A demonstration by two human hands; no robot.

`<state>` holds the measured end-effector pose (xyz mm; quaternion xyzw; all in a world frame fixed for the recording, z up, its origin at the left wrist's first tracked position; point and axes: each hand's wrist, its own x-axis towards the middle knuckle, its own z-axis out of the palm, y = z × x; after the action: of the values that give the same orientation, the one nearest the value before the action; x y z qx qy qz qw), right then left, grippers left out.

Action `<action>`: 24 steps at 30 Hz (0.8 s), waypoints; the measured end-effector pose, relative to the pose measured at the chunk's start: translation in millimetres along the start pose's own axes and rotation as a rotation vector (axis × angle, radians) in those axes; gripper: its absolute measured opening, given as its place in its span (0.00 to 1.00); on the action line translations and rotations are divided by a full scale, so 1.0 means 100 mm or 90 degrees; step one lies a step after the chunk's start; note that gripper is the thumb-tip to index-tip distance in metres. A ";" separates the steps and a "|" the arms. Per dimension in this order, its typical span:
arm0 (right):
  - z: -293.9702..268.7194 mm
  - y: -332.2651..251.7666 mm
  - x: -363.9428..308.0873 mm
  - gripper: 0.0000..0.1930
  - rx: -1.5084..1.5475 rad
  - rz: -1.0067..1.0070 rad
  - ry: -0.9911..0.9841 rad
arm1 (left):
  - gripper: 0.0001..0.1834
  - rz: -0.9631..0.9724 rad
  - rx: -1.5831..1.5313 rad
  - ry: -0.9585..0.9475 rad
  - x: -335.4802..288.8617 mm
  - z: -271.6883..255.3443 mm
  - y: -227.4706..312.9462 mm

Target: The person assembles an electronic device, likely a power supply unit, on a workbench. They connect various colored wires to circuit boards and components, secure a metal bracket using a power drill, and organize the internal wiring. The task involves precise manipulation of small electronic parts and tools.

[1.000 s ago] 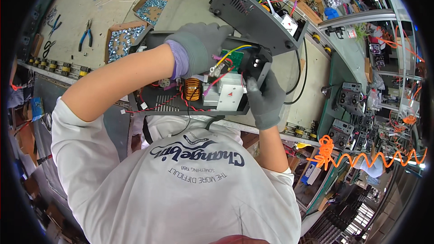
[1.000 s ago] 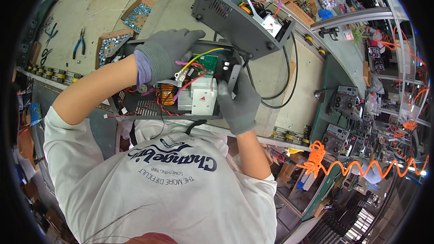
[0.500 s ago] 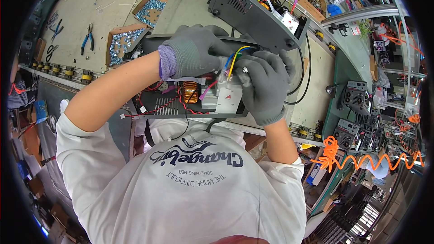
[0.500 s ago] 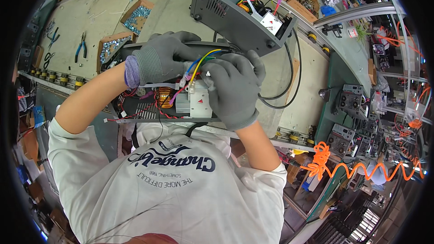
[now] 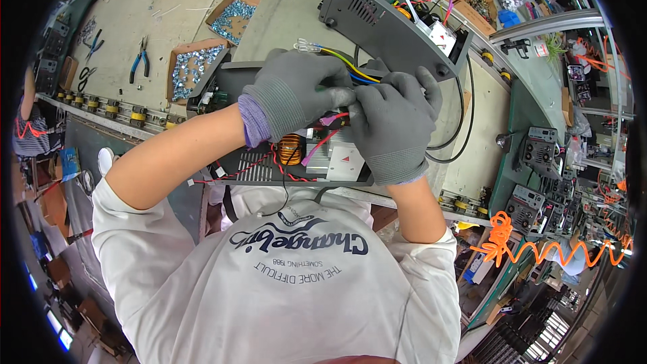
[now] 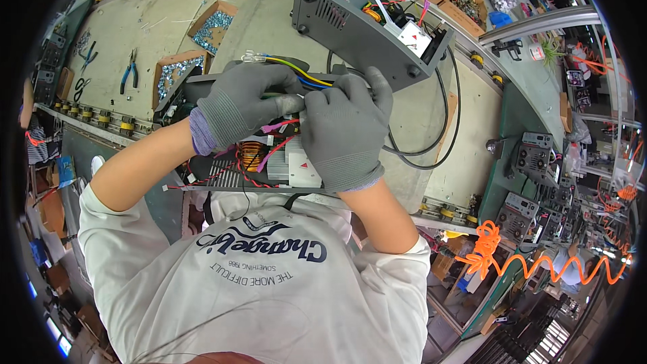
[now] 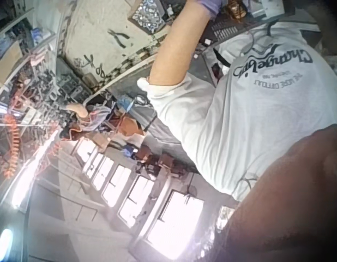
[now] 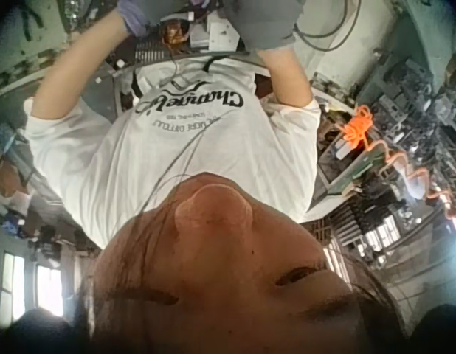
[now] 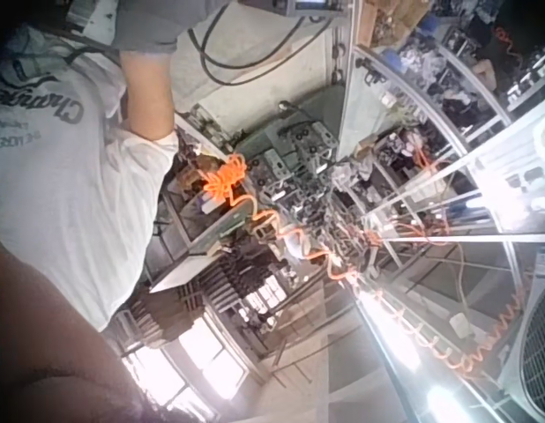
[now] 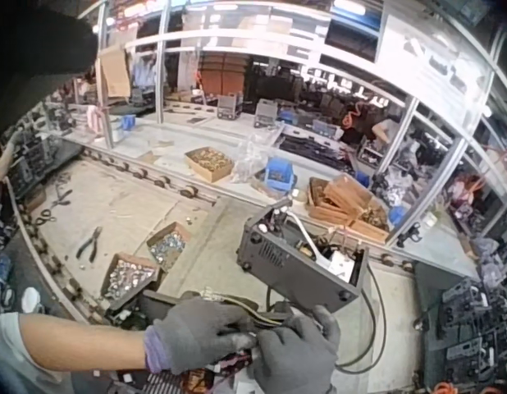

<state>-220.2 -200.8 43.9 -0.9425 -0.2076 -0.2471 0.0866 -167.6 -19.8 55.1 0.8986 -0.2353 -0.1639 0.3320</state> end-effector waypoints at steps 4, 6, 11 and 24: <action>0.02 0.03 -0.03 0.06 0.059 0.009 0.029 | 0.12 -0.010 -0.036 0.036 -0.02 0.05 -0.02; 0.01 0.03 -0.04 0.08 0.079 0.026 0.022 | 0.11 -0.027 -0.068 0.043 -0.04 0.05 -0.02; 0.01 0.03 -0.08 0.11 0.115 0.027 0.028 | 0.10 0.012 -0.010 0.093 -0.09 0.12 -0.05; -0.07 0.00 -0.02 0.05 0.019 -0.055 -0.058 | 0.22 -0.088 0.353 0.076 -0.17 0.13 -0.05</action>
<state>-224.8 -203.3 48.4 -0.9416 -0.2552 -0.2044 0.0805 -186.1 -13.8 44.4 0.9771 -0.1889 -0.0623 0.0753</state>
